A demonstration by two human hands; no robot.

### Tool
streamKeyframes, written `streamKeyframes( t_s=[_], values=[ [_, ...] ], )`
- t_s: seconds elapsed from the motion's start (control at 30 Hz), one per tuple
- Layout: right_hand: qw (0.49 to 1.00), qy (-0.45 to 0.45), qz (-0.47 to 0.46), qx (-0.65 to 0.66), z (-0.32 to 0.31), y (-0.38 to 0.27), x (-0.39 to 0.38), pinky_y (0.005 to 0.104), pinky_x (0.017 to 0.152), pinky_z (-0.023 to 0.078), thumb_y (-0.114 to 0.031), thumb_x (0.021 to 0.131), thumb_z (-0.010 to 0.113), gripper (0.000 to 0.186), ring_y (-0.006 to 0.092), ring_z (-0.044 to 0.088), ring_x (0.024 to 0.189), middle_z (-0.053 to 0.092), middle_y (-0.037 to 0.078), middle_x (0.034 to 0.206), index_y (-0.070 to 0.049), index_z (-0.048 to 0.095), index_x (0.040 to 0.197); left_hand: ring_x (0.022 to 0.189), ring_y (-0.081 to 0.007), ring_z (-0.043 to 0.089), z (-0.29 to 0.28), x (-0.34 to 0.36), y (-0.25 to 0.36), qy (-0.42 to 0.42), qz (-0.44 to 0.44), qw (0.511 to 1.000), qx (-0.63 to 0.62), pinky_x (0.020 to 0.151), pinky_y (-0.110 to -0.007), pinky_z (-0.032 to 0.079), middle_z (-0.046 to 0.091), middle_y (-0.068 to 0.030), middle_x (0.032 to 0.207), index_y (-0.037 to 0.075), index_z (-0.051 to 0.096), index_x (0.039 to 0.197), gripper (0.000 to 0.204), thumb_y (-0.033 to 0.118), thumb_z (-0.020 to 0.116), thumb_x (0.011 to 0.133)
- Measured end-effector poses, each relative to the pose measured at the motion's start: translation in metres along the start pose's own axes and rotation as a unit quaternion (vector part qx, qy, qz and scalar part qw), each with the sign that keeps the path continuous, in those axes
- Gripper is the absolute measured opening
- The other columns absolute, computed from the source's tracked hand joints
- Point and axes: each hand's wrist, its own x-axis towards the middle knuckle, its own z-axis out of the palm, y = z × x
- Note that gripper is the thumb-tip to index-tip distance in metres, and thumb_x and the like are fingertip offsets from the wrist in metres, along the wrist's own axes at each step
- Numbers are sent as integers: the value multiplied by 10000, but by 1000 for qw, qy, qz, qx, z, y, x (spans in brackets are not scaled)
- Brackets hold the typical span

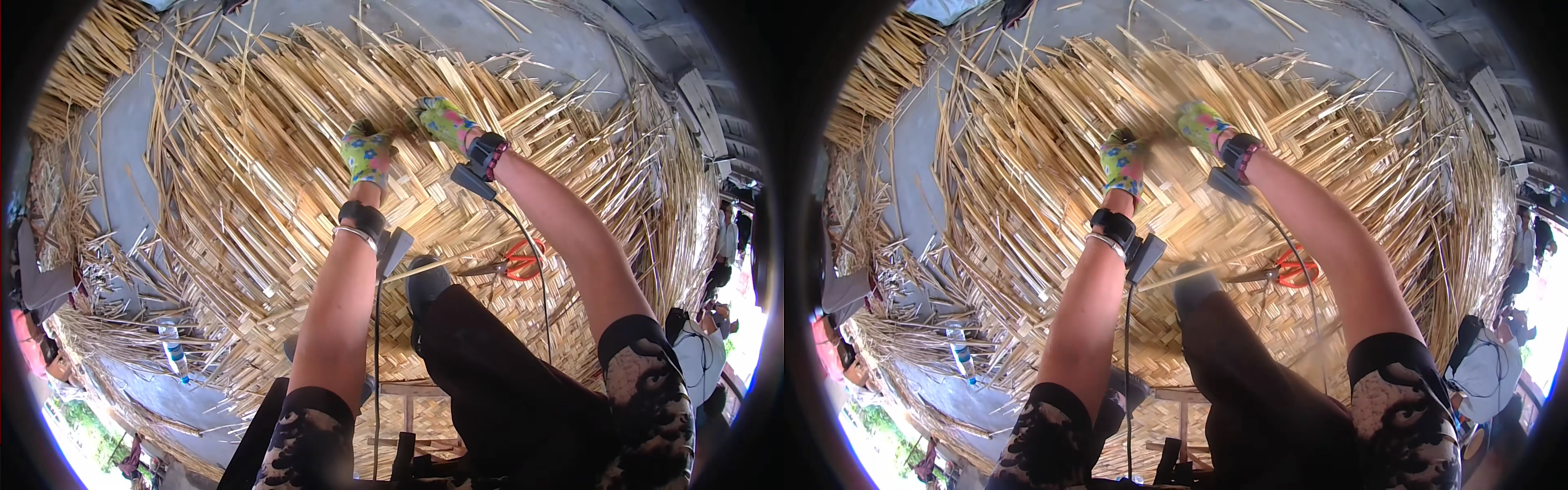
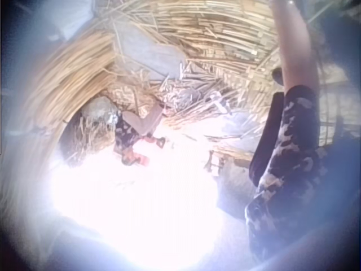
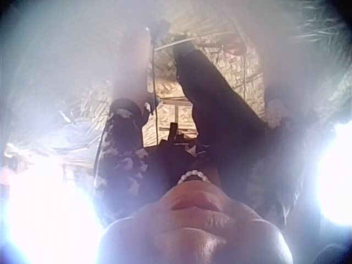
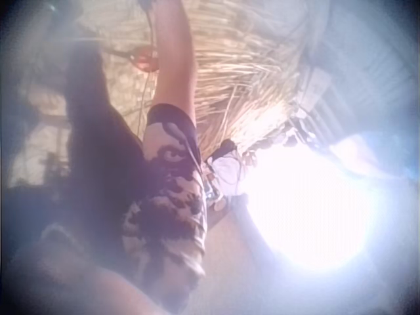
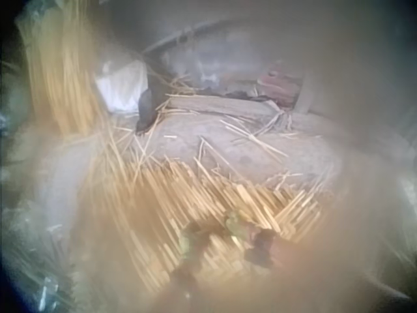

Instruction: Weaving a mat from straw or bamboo strips using hands and scissors.

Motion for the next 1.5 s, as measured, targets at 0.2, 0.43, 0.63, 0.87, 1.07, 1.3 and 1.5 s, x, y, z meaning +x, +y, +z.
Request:
streamKeyframes(
  t_s=[0.2, 0.43, 0.63, 0.87, 1.07, 1.3, 1.5],
  values=[
    [968, -28, -119, -217, 37, -5, -15, 277, 556, 419, -76, 755, 487, 202, 149, 527, 666, 581, 55, 782, -56, 567, 939, 596, -157, 548, -21, -3, 2, 106, 100, 970, 193, 549, -280, 435, 605, -87, 685, -30, 590, 768, 225, 81, 713, 614],
    [980, -16, -21, -198, 18, -8, -3, 300, 525, 427, -133, 755, 526, 158, 175, 524, 570, 586, 25, 688, -73, 592, 885, 608, -124, 532, -13, -17, 3, 94, 129, 981, 113, 565, -256, 431, 614, -78, 708, -27, 599, 796, 268, 131, 720, 616],
    [989, -95, -5, 110, 13, -1, -19, 275, 663, 486, -194, 785, 550, 259, 150, 565, 797, 593, 11, 935, -123, 569, 1034, 550, -127, 530, -27, 1, -11, 68, 81, 993, 55, 473, -246, 414, 602, -64, 718, -30, 581, 860, 230, 66, 668, 670],
    [991, -132, 21, -6, -28, -15, -6, 312, 919, 386, -234, 779, 563, 428, 205, 473, 1079, 508, 89, 1162, -101, 462, 1173, 521, -145, 559, -53, -7, -20, 197, 172, 952, -156, 437, -242, 464, 590, -74, 717, 27, 540, 927, 158, 150, 545, 827],
    [971, -181, 26, -154, 19, -55, -44, 291, 811, 385, -270, 746, 580, 539, 190, 497, 941, 501, 96, 1122, -36, 418, 1204, 521, -103, 520, -70, -3, -34, 111, -66, 983, -131, 420, -311, 489, 497, 14, 662, 57, 564, 868, 358, 409, 514, 829],
    [990, -63, 17, -124, 38, -32, -28, 290, 594, 477, -79, 780, 482, 370, 140, 552, 714, 570, 61, 953, -50, 467, 1149, 642, -161, 534, -112, 39, -59, 81, -155, 984, -28, 640, -344, 501, 495, 24, 647, 82, 566, 915, 415, 478, 491, 819],
    [971, -143, 20, -193, 14, -46, -29, 290, 605, 467, -66, 751, 512, 402, 149, 553, 741, 571, 57, 898, -49, 465, 1150, 733, -164, 584, -72, -18, 6, -261, -79, 858, -436, 626, -272, 510, 583, -73, 795, 13, 537, 909, 330, 329, 551, 815]
  ],
)
